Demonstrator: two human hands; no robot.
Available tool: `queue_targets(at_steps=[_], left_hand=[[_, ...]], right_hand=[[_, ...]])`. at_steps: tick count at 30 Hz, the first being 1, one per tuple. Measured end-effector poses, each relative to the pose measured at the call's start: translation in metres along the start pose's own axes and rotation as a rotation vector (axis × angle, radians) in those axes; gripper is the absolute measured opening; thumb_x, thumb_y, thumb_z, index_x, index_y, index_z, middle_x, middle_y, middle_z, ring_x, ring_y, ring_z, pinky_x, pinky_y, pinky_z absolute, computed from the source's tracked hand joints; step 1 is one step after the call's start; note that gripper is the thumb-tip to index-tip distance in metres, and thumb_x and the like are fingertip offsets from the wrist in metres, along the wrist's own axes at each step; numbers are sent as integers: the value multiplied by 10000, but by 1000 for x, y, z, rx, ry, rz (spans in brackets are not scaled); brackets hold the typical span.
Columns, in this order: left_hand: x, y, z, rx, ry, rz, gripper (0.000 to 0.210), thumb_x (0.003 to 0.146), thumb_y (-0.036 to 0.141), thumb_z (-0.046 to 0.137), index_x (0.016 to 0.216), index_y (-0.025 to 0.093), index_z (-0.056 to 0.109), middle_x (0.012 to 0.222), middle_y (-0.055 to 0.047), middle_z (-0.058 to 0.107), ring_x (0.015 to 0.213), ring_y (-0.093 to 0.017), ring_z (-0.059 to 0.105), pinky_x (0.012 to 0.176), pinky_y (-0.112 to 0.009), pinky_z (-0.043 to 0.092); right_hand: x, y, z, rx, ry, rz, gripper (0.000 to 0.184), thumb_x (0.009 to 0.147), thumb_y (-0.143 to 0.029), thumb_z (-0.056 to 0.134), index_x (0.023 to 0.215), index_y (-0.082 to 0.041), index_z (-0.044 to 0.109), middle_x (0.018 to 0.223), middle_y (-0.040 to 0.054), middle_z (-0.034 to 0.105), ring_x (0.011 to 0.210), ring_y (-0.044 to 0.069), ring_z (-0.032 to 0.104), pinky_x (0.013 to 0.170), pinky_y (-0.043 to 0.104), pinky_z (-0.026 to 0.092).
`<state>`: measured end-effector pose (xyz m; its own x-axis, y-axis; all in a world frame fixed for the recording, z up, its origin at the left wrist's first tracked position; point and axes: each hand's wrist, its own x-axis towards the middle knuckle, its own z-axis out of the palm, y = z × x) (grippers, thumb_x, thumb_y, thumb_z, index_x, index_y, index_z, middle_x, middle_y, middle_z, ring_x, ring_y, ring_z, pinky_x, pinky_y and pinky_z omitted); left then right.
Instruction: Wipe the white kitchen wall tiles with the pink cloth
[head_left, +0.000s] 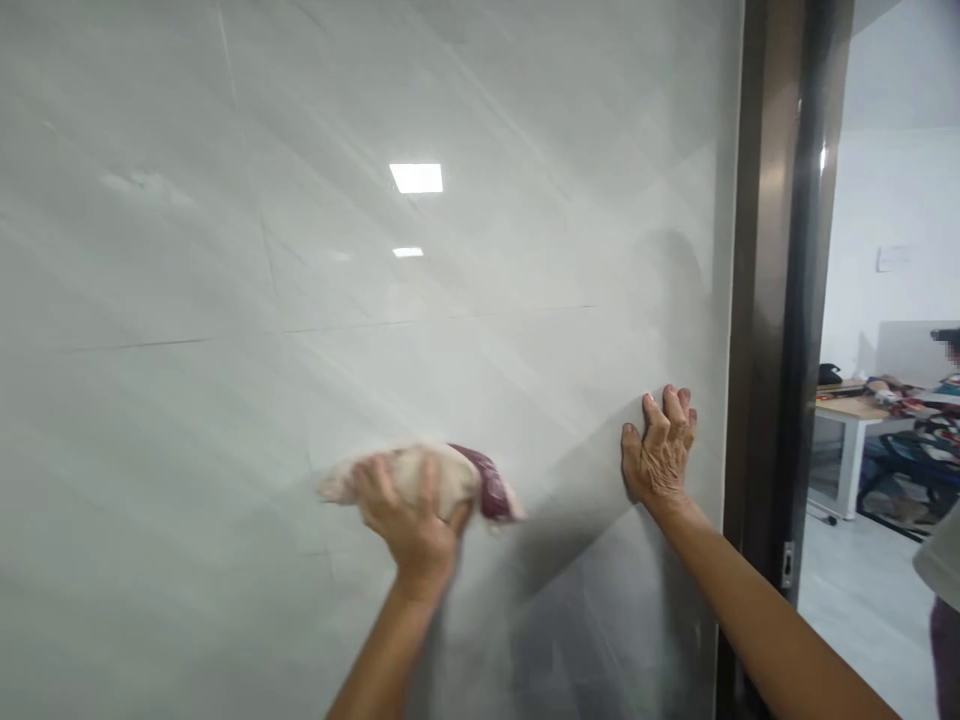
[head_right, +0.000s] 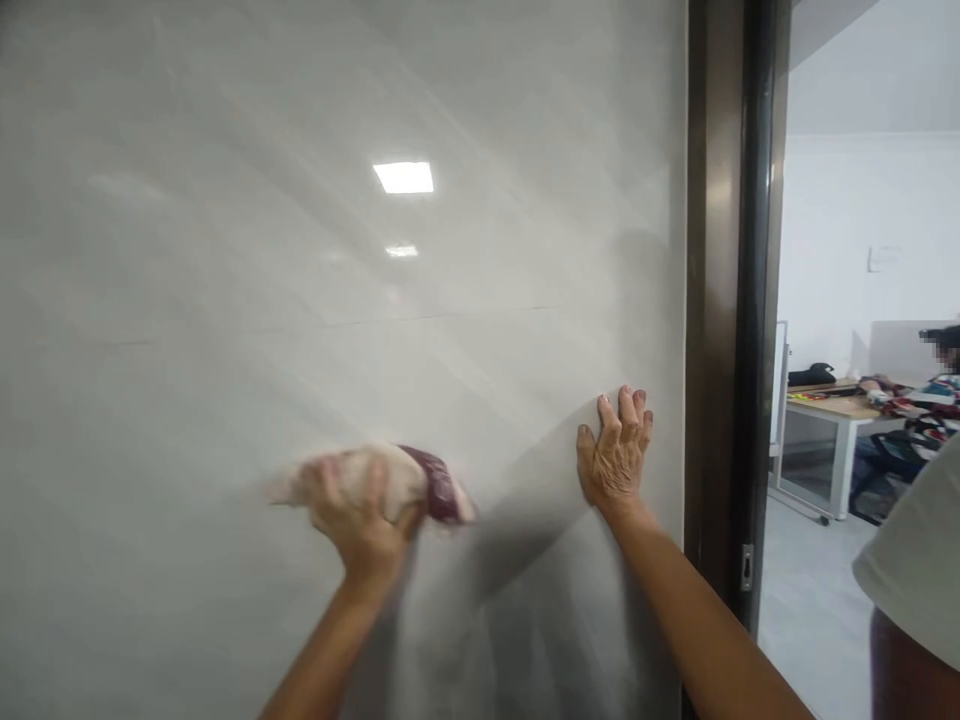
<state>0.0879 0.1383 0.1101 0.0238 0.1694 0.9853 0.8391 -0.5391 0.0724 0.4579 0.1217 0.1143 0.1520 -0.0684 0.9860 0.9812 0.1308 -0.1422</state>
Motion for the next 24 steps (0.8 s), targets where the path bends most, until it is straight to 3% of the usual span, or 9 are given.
queue_targets(at_steps=[2,5,7,10,14,19,22,24], left_hand=[[-50,34,21,-30,73,163,790,778,477,873,1484,359,538,1764,-147,119,1621,-511,83,1215,-769,231],[-108,74,48,-67,5,288,758,747,379,900,1440,387,591,1714,-156,266,1620,-467,160,1231,-690,266],[-129,85,58,-85,-12,308,716,772,344,872,1434,398,605,1641,-151,400,1599,-421,252,1222,-624,322],[-136,73,54,-56,-18,334,655,796,320,844,1407,411,625,1563,-117,506,1541,-369,371,1205,-560,375],[-118,19,19,9,-71,339,709,756,471,885,1406,376,618,1548,-132,499,1532,-396,372,1229,-574,336],[-85,-78,-36,90,38,282,631,937,699,578,1442,321,550,1690,-159,283,1614,-440,203,1264,-652,253],[-70,-139,-66,155,88,133,708,917,713,590,1469,284,482,1692,-183,259,1585,-477,249,1251,-692,260],[-66,-174,-81,164,117,-39,791,873,732,614,1496,285,417,1669,-179,291,1565,-491,271,1243,-716,263]], right_hand=[[-1,1,1,-12,9,-4,568,1054,-353,477,1590,-221,345,1677,196,295,1633,368,147,1266,707,210],[-3,3,1,-12,19,-24,577,1050,-350,487,1596,-219,353,1689,194,286,1631,366,160,1269,702,211],[-5,6,1,-11,15,-28,583,1047,-359,494,1595,-209,363,1689,196,290,1629,366,167,1271,698,212],[-7,9,0,-16,12,-26,579,1044,-386,483,1577,-175,394,1677,213,309,1627,370,175,1267,698,218],[-7,10,0,-9,8,-18,577,1047,-415,464,1559,-156,417,1677,218,307,1626,371,177,1268,694,212],[-7,10,0,-9,-1,-6,582,1042,-425,458,1562,-169,408,1682,207,301,1625,372,180,1275,685,203],[-7,10,1,-16,7,-6,583,1041,-409,458,1573,-179,395,1684,201,296,1625,373,176,1275,692,197],[-7,10,2,-23,4,-6,589,1034,-390,467,1580,-185,381,1686,200,288,1627,374,167,1270,705,197]])
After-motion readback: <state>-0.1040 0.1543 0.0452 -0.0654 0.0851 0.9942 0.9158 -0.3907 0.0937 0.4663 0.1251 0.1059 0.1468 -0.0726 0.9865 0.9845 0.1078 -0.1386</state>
